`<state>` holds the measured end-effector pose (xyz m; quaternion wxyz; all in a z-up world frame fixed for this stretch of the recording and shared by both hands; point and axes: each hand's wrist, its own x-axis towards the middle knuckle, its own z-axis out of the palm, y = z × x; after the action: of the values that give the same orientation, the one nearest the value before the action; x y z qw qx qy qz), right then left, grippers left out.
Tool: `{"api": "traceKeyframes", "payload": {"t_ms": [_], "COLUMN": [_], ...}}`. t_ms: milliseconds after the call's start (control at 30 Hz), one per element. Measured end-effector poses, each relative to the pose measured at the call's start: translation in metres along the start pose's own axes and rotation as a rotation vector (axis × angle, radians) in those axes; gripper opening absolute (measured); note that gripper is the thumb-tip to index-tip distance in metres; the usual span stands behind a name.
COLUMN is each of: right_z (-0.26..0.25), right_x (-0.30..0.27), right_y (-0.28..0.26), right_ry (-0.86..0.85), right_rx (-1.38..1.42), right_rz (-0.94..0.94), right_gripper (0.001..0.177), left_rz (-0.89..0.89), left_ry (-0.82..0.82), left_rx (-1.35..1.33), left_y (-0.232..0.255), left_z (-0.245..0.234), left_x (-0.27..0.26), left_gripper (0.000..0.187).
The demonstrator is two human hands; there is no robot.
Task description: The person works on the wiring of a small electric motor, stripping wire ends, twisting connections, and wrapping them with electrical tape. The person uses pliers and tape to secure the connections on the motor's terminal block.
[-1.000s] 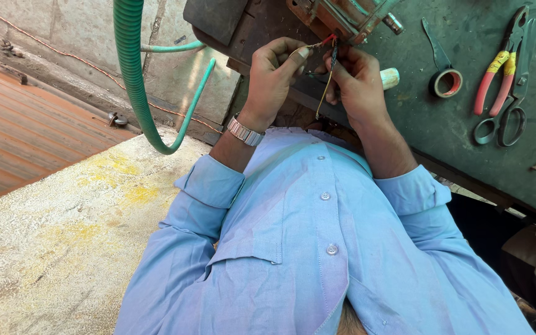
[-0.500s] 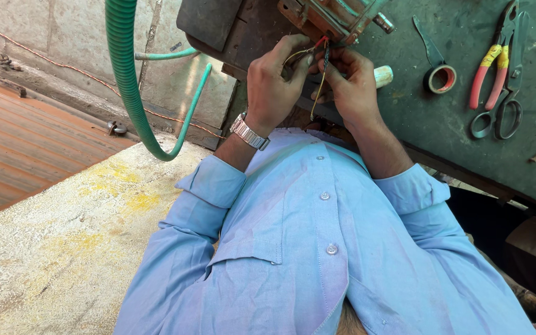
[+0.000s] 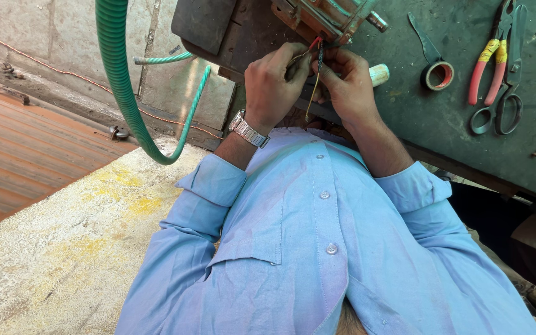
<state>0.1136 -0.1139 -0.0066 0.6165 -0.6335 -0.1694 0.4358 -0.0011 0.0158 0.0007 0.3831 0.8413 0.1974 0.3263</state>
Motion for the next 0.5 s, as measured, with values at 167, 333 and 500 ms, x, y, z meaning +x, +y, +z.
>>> {"api": "traceKeyframes", "payload": {"t_ms": [167, 333, 500], "right_z": [-0.002, -0.002, -0.002], "right_x": [0.000, 0.000, -0.002], "right_y": [0.002, 0.001, -0.001], "right_ry": [-0.026, -0.059, -0.034], "right_rx": [0.038, 0.105, 0.261], "right_rz": [-0.020, -0.009, 0.178], "right_gripper": [0.016, 0.018, 0.020], "left_rz": [-0.003, -0.148, -0.187], "left_ry": [0.002, 0.007, 0.000], "left_rx": [0.015, -0.009, -0.183], "left_y": [-0.001, 0.001, 0.007], "left_z": [0.003, 0.007, -0.003], "left_x": [-0.003, 0.000, 0.002], "left_gripper": [0.008, 0.010, 0.016]}}
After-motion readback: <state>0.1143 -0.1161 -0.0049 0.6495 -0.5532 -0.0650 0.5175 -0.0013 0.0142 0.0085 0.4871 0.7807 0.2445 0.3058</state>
